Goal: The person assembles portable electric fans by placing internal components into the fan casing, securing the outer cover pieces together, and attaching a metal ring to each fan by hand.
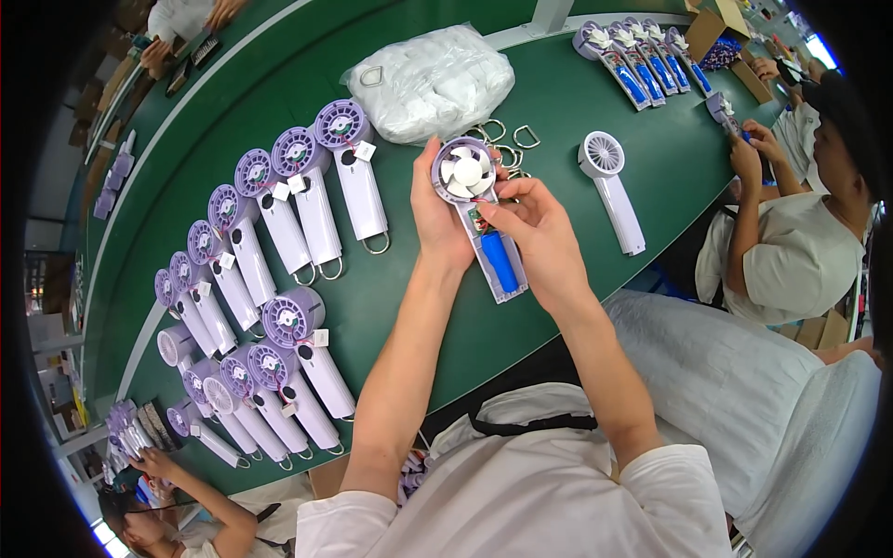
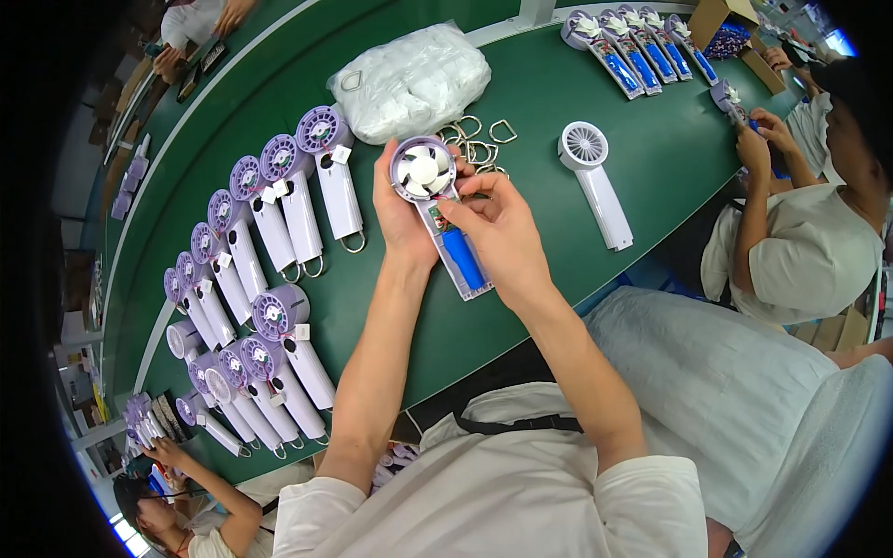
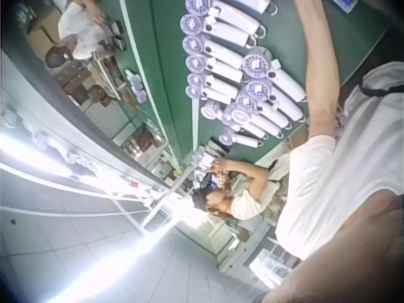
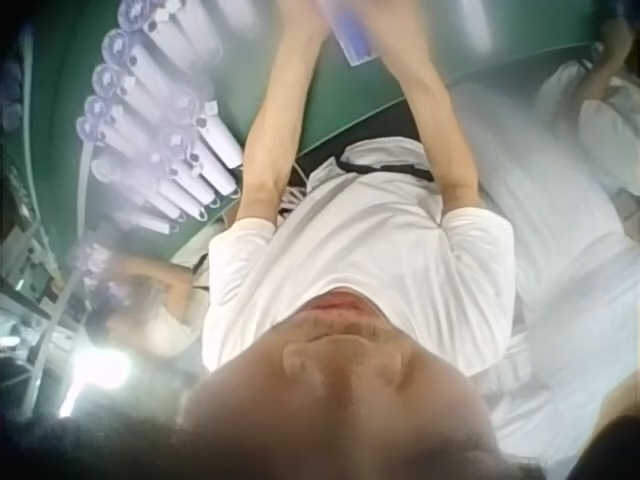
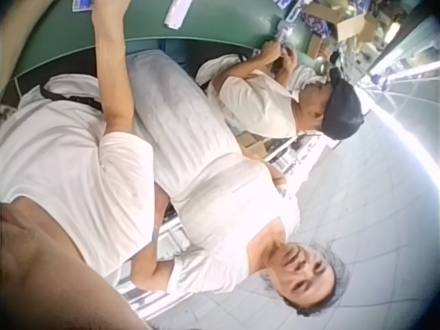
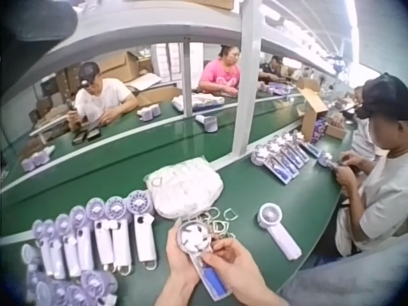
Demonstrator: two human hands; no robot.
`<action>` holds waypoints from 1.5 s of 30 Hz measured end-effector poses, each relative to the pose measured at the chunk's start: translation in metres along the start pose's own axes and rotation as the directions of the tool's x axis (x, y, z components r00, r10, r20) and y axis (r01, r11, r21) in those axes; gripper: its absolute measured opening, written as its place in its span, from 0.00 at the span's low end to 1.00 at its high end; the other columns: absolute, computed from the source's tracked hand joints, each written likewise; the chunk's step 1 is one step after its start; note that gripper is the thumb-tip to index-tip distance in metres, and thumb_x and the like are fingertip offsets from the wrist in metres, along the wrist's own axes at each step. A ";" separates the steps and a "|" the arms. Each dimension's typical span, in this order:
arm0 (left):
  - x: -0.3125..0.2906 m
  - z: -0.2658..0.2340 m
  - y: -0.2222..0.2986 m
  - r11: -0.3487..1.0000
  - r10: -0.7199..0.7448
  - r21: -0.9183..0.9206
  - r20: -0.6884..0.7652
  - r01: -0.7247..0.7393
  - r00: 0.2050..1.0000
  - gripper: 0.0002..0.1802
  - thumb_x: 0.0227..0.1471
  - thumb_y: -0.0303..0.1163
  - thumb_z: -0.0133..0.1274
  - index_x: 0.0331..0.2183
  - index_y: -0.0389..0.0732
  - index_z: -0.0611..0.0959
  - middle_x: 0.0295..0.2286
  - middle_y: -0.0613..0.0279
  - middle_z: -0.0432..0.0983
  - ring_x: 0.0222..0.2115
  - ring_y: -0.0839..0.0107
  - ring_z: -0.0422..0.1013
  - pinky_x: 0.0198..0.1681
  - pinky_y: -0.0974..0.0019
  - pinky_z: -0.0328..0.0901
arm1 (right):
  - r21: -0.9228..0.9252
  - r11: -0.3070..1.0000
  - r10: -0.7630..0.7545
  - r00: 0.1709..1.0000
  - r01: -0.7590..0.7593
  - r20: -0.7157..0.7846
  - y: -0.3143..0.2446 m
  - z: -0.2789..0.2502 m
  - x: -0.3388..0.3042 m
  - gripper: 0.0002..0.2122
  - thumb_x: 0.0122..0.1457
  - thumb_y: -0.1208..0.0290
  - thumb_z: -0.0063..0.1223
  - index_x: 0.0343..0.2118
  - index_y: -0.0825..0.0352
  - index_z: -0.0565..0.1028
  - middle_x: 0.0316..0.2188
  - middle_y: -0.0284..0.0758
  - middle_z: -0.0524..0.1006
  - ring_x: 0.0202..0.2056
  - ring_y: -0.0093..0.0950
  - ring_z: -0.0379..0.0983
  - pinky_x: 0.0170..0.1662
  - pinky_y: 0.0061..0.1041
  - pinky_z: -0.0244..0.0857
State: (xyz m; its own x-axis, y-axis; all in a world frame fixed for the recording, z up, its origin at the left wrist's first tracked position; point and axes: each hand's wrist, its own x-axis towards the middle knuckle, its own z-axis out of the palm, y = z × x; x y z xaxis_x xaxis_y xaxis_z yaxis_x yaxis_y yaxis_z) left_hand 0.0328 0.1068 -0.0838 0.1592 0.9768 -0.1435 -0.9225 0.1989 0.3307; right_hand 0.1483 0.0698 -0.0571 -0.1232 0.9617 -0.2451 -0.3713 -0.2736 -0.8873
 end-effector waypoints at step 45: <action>-0.003 0.010 0.000 0.995 0.062 0.089 -0.112 -0.052 0.992 0.27 0.58 0.53 0.40 0.33 0.37 0.79 0.28 0.56 0.78 0.30 0.65 0.75 0.35 0.63 0.70 | -0.707 0.403 -0.676 0.710 0.581 0.198 -0.004 -0.009 -0.005 0.09 0.54 0.77 0.55 0.38 0.68 0.77 0.42 0.41 0.70 0.38 0.36 0.69 0.42 0.33 0.63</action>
State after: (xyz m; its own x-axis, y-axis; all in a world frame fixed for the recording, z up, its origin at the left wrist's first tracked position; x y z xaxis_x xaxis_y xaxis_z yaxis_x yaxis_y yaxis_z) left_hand 0.0357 0.1044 -0.0735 0.0617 0.9720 -0.2266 -0.8947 0.1545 0.4192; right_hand 0.1587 0.0661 -0.0554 -0.0181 0.8639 0.5034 0.4295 0.4613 -0.7763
